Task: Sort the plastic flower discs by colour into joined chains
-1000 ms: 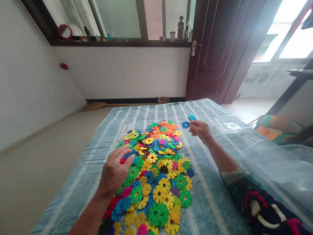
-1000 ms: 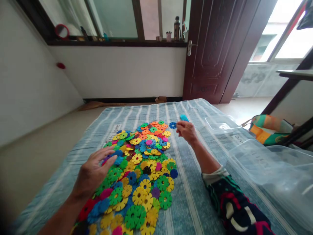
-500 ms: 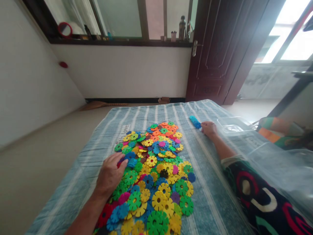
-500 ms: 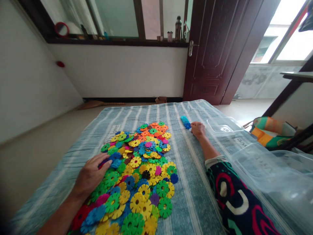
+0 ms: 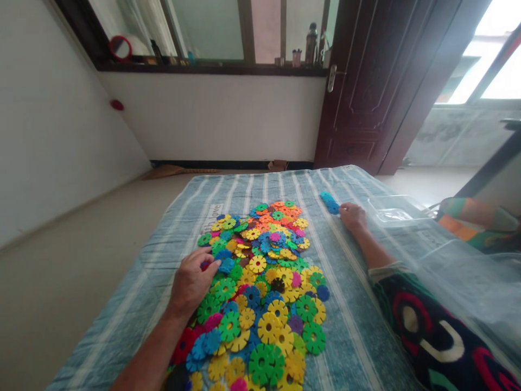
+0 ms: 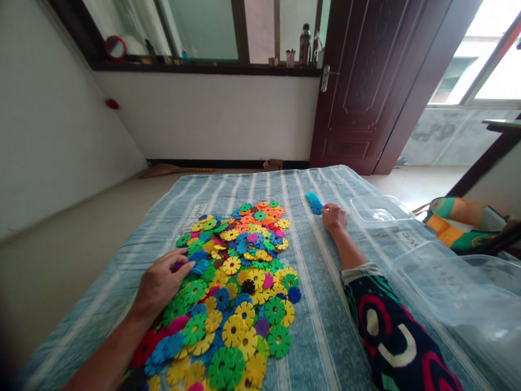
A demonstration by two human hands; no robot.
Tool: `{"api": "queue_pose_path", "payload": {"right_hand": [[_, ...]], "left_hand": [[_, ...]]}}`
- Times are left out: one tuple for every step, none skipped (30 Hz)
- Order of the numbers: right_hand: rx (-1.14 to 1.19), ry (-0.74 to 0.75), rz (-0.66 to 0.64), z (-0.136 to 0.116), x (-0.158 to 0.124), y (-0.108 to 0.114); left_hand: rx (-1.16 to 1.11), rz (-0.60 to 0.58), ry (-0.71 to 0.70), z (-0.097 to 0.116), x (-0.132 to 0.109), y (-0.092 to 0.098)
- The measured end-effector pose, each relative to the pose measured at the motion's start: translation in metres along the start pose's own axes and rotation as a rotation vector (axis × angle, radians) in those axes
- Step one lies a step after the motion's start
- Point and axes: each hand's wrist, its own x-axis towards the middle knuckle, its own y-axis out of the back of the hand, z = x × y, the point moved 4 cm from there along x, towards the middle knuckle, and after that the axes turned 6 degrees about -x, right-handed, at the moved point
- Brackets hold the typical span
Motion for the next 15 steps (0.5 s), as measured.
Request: {"api": "queue_pose_path", "payload": {"right_hand": [[-0.001, 0.004, 0.005, 0.0, -0.003, 0.001], [0.001, 0.009, 0.013, -0.001, -0.007, 0.002], [0.007, 0.017, 0.024, -0.003, -0.011, 0.003], [0.019, 0.03, 0.039, -0.006, -0.016, 0.003], [0.039, 0.051, 0.059, -0.01, -0.02, 0.004], [0.07, 0.081, 0.082, -0.016, -0.026, 0.005], [0.113, 0.121, 0.103, -0.024, -0.032, 0.006], [0.165, 0.171, 0.116, -0.035, -0.04, 0.007], [0.225, 0.23, 0.116, -0.046, -0.049, 0.009], [0.29, 0.301, 0.104, -0.06, -0.059, 0.011], [0.353, 0.38, 0.081, -0.074, -0.071, 0.013], [0.413, 0.47, 0.05, -0.089, -0.085, 0.015], [0.461, 0.565, 0.01, -0.103, -0.099, 0.018], [0.504, 0.649, -0.034, -0.117, -0.114, 0.021], [0.535, 0.726, -0.091, -0.129, -0.129, 0.023]], "left_hand": [[-0.014, 0.004, 0.008, 0.002, 0.0, 0.001], [-0.031, 0.011, 0.015, 0.004, -0.001, 0.002], [-0.048, 0.024, 0.022, 0.007, -0.002, 0.004], [-0.066, 0.04, 0.029, 0.01, -0.002, 0.006], [-0.084, 0.057, 0.038, 0.012, -0.003, 0.007], [-0.101, 0.074, 0.051, 0.016, -0.004, 0.009], [-0.12, 0.087, 0.066, 0.019, -0.005, 0.01], [-0.139, 0.097, 0.084, 0.023, -0.006, 0.012], [-0.16, 0.103, 0.106, 0.027, -0.007, 0.013], [-0.179, 0.103, 0.131, 0.031, -0.008, 0.014], [-0.196, 0.097, 0.16, 0.036, -0.009, 0.015], [-0.211, 0.085, 0.188, 0.041, -0.01, 0.016], [-0.229, 0.07, 0.214, 0.046, -0.011, 0.017], [-0.255, 0.054, 0.234, 0.051, -0.012, 0.017], [-0.29, 0.037, 0.25, 0.056, -0.013, 0.018]]}}
